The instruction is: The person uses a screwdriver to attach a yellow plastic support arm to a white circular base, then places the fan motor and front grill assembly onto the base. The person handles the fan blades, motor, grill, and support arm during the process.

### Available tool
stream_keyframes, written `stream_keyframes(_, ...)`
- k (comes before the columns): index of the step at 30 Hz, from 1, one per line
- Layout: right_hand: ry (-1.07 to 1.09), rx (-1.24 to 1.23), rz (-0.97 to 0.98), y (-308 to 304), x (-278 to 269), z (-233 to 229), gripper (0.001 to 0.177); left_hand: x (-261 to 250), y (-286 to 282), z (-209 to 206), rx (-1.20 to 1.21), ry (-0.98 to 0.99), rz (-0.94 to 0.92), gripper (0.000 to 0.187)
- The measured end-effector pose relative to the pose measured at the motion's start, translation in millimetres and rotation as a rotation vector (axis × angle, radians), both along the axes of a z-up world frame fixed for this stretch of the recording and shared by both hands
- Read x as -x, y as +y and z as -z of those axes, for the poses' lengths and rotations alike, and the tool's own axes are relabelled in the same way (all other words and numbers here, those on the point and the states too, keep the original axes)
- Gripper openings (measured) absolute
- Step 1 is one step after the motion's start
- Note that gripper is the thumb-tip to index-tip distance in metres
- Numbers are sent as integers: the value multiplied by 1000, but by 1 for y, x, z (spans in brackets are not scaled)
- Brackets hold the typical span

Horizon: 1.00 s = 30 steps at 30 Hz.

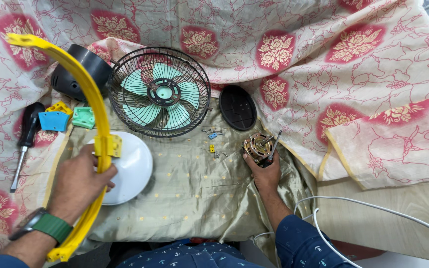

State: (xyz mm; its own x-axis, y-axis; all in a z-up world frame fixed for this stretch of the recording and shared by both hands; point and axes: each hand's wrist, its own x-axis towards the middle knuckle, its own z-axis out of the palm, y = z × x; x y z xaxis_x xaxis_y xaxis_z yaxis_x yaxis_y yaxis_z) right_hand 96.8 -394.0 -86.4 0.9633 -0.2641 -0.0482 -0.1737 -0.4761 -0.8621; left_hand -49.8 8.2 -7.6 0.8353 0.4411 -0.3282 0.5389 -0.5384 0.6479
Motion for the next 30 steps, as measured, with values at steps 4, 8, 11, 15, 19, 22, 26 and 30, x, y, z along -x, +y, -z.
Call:
stream_keyframes(4,10,-2,-1,-1,0,1,81,0,21,11,-2,17,-69,44)
stream_keyframes(8,-2,-14,-10,-2,-1,3,80,2,33,20,-73,29,-89,45)
stream_keyframes(11,2,-29,-13,-2,-2,5,79,4,39,26,-97,34,-102,43)
stream_keyframes(15,0,-41,-14,-5,-3,9,79,4,43,33,-136,22,-92,45)
stream_keyframes(19,-41,-151,-69,-7,-5,17,80,3,45,38,-82,15,-114,46)
stream_keyframes(22,-224,29,-118,-11,-7,22,79,-2,51,39,-196,82,-34,52)
stream_keyframes(26,-132,96,-31,-14,-9,20,68,-5,71,34,-165,183,-21,77)
stream_keyframes(30,-106,-100,-33,-10,-11,12,57,0,91,35,78,231,-147,82)
